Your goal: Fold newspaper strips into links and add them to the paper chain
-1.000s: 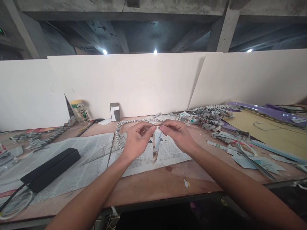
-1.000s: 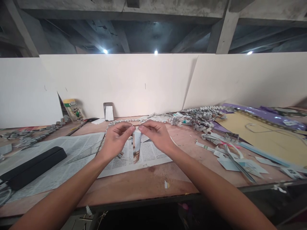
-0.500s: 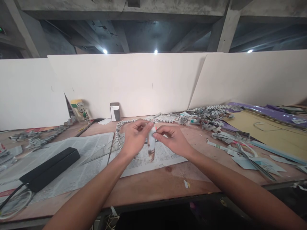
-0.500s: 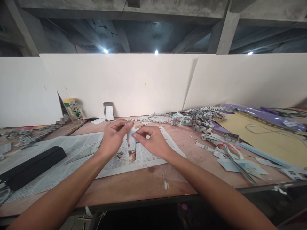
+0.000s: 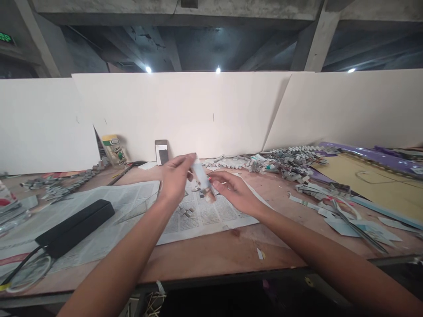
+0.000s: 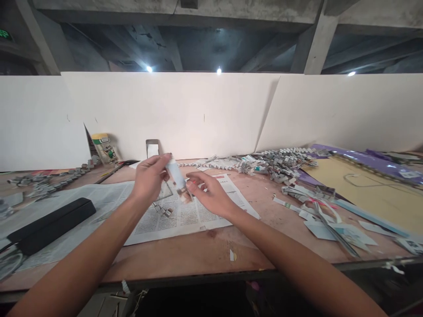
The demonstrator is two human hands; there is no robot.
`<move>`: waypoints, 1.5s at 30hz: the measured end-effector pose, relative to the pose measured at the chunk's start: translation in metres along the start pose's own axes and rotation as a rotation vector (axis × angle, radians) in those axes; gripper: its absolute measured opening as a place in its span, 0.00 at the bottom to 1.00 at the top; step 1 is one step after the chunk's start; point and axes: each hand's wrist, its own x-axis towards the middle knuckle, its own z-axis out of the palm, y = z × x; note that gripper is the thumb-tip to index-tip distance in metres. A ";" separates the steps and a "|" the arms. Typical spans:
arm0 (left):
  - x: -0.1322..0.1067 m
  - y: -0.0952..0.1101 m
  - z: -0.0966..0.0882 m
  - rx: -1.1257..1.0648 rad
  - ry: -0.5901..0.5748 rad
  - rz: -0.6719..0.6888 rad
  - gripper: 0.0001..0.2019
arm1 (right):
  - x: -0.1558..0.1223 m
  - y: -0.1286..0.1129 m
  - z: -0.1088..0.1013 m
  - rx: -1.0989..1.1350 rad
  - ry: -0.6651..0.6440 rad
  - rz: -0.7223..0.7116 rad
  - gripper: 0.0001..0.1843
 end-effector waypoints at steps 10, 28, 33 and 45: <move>-0.003 0.001 -0.004 -0.131 -0.139 -0.185 0.16 | 0.004 0.008 -0.001 1.025 -0.204 0.444 0.09; -0.012 0.009 -0.005 0.803 -0.736 -0.025 0.15 | 0.007 -0.009 -0.048 -0.076 -0.058 0.011 0.10; -0.008 0.011 -0.009 0.807 -0.851 -0.078 0.16 | 0.009 -0.001 -0.044 -0.063 0.025 -0.043 0.13; -0.001 0.017 -0.019 0.773 -0.943 -0.310 0.16 | 0.011 0.005 -0.051 -0.106 -0.036 0.075 0.13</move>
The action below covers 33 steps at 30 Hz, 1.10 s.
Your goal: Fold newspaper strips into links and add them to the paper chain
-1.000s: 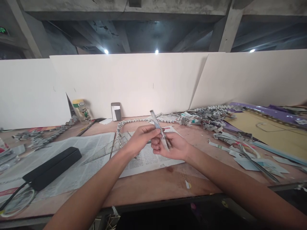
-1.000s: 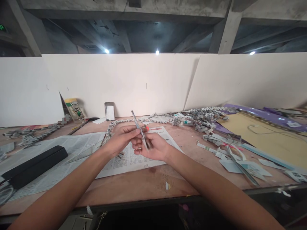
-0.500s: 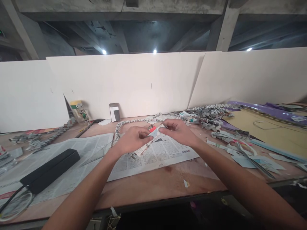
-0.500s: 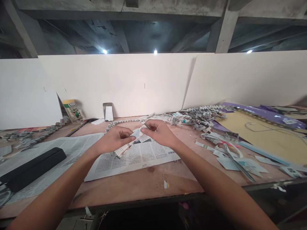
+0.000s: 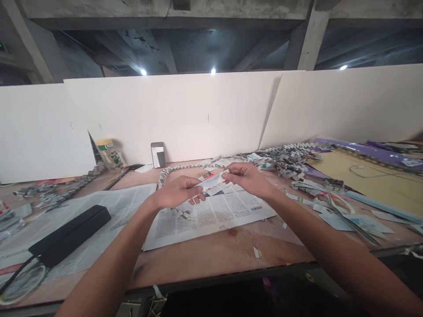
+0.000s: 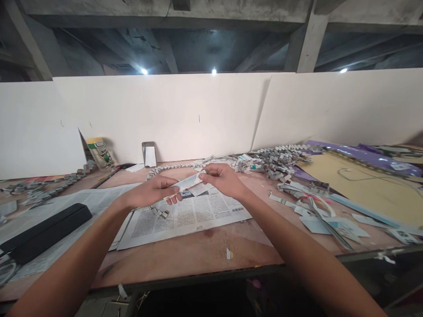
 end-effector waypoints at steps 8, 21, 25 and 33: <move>0.007 0.001 0.025 0.453 0.214 0.037 0.12 | -0.002 0.004 0.013 0.015 -0.041 -0.056 0.10; 0.007 0.010 0.034 0.797 0.396 0.133 0.15 | -0.001 0.008 0.014 0.410 -0.099 0.032 0.09; 0.006 0.011 0.037 0.798 0.393 0.142 0.11 | -0.001 0.007 0.017 0.672 -0.116 0.108 0.06; 0.015 0.010 0.053 0.860 0.492 0.110 0.16 | -0.005 -0.012 0.026 0.695 -0.134 0.186 0.02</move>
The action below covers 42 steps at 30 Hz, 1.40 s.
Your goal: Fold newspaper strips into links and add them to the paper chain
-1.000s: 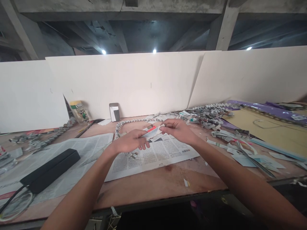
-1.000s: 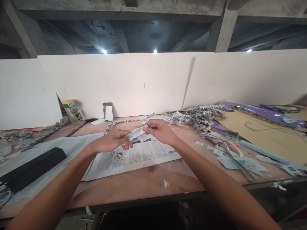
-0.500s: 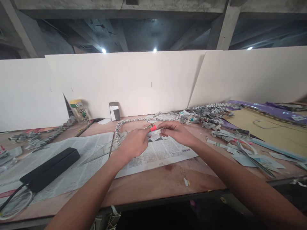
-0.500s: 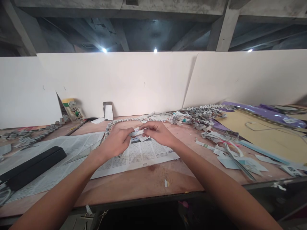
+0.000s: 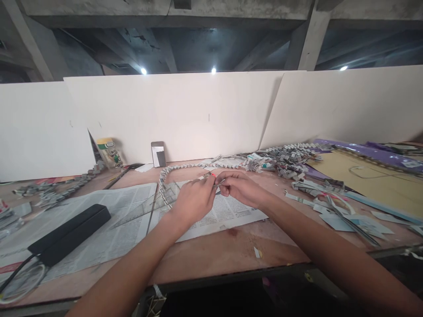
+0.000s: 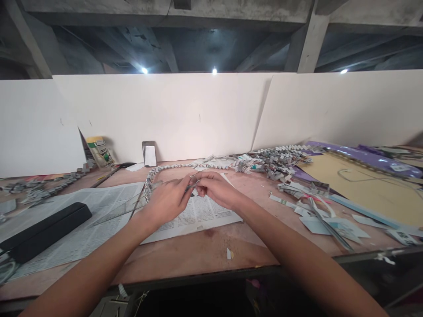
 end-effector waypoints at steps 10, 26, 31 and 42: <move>-0.002 -0.005 -0.010 -0.712 -0.071 0.064 0.19 | -0.002 -0.003 -0.013 -0.267 -0.031 -0.216 0.12; -0.003 0.003 -0.002 -1.065 -0.165 -0.017 0.18 | -0.007 -0.003 0.000 -0.295 0.092 -0.321 0.10; -0.003 0.003 -0.004 -0.997 -0.156 -0.045 0.20 | -0.005 -0.001 -0.001 -0.294 0.190 -0.329 0.10; -0.002 0.003 -0.006 -0.816 -0.037 -0.019 0.17 | -0.005 -0.003 -0.003 -0.302 0.316 -0.399 0.11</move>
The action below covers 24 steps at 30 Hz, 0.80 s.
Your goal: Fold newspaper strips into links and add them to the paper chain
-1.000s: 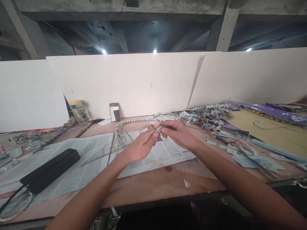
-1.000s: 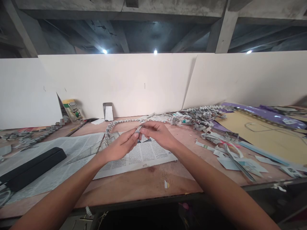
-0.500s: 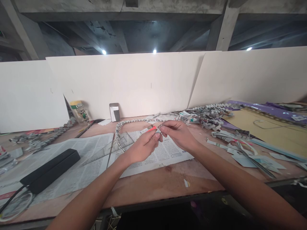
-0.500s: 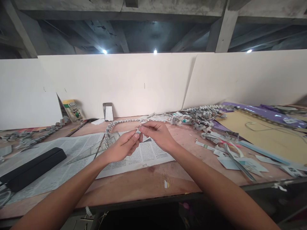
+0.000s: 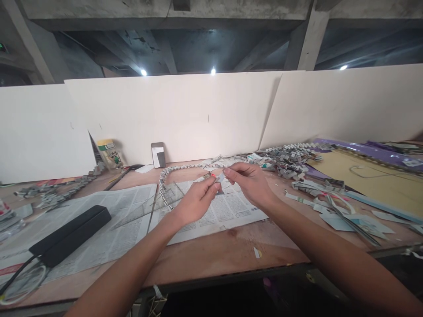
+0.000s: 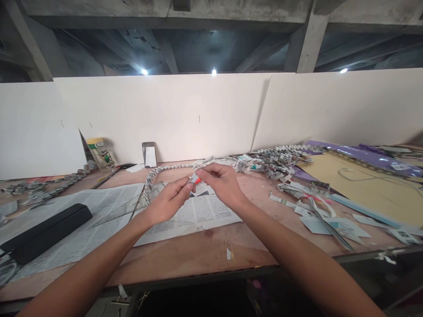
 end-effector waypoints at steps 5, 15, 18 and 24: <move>0.000 -0.001 -0.002 -0.106 -0.036 -0.048 0.17 | 0.001 -0.001 -0.001 0.000 -0.026 -0.001 0.11; 0.001 -0.004 -0.004 -0.222 -0.051 -0.047 0.17 | -0.004 0.000 0.003 -0.154 -0.181 0.096 0.13; 0.001 -0.004 -0.005 -0.213 -0.065 -0.031 0.17 | -0.001 -0.003 0.001 -0.044 -0.136 0.104 0.12; 0.001 -0.010 -0.006 -0.192 -0.069 -0.073 0.17 | 0.014 -0.013 -0.026 0.234 0.171 -0.029 0.07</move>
